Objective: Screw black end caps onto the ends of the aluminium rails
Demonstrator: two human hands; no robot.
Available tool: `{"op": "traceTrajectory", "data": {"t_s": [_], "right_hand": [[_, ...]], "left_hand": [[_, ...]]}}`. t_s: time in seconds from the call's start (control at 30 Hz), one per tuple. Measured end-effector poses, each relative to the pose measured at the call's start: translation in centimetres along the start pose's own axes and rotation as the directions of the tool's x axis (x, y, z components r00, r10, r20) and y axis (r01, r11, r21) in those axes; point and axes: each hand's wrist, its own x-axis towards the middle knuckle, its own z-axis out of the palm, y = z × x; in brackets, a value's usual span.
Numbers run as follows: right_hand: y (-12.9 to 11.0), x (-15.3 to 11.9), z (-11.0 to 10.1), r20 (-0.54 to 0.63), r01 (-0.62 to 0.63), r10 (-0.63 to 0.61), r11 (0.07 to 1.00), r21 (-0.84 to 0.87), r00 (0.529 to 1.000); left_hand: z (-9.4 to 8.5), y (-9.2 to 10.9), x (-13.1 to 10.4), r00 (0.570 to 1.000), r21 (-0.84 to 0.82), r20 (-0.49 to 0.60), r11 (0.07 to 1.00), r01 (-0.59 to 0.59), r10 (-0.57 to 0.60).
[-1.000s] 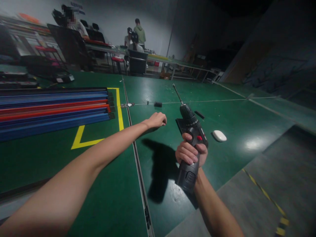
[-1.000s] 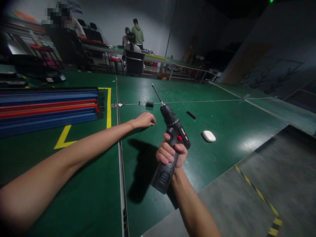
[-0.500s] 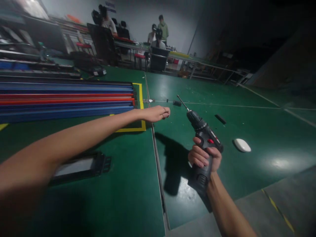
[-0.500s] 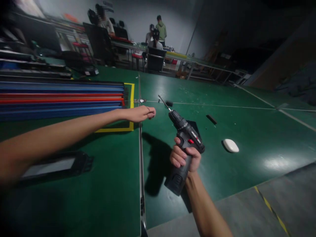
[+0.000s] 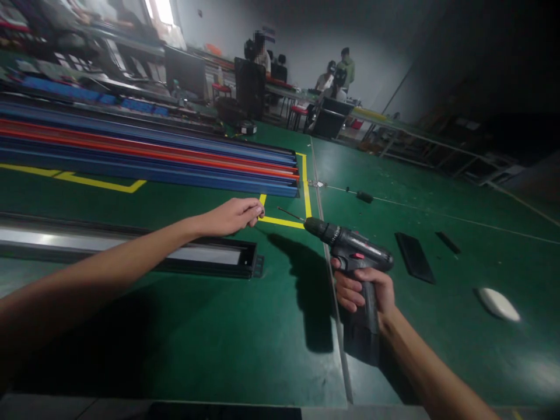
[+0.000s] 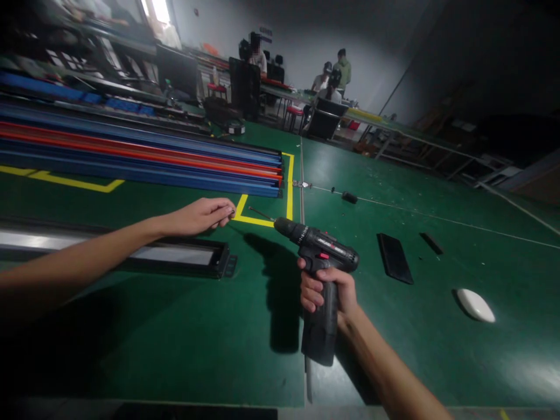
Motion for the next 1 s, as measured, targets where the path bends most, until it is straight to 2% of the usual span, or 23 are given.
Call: {"op": "traceTrajectory", "data": {"t_s": [0.13,0.33,0.5,0.73,1.0], "right_hand": [[0.4,1.4,0.5,0.033,-0.048,0.048,0.999,-0.005,0.998],[1.2,0.2,-1.2,0.049,-0.055,0.053,0.997,0.046,0.997],[1.8,-0.4,-2.2,0.053,-0.073,0.069,0.994,0.082,0.996],[2.9,-0.2,-2.7,0.147,-0.089,0.068,0.987,0.136,0.987],[3.2,0.1,-3.2,0.152,-0.096,0.077,0.988,0.118,0.985]], "left_hand": [[0.2,-0.1,-0.5,0.999,0.045,-0.033,0.999,-0.026,0.028],[0.4,0.3,-0.3,0.995,0.142,-0.095,0.990,-0.024,0.038],[0.4,0.7,-0.3,0.995,0.093,-0.041,0.991,-0.092,0.096],[0.6,0.3,-0.4,0.999,0.027,-0.015,0.999,-0.036,0.037],[0.6,0.3,-0.4,0.999,0.031,0.010,0.999,-0.035,0.035]]}}
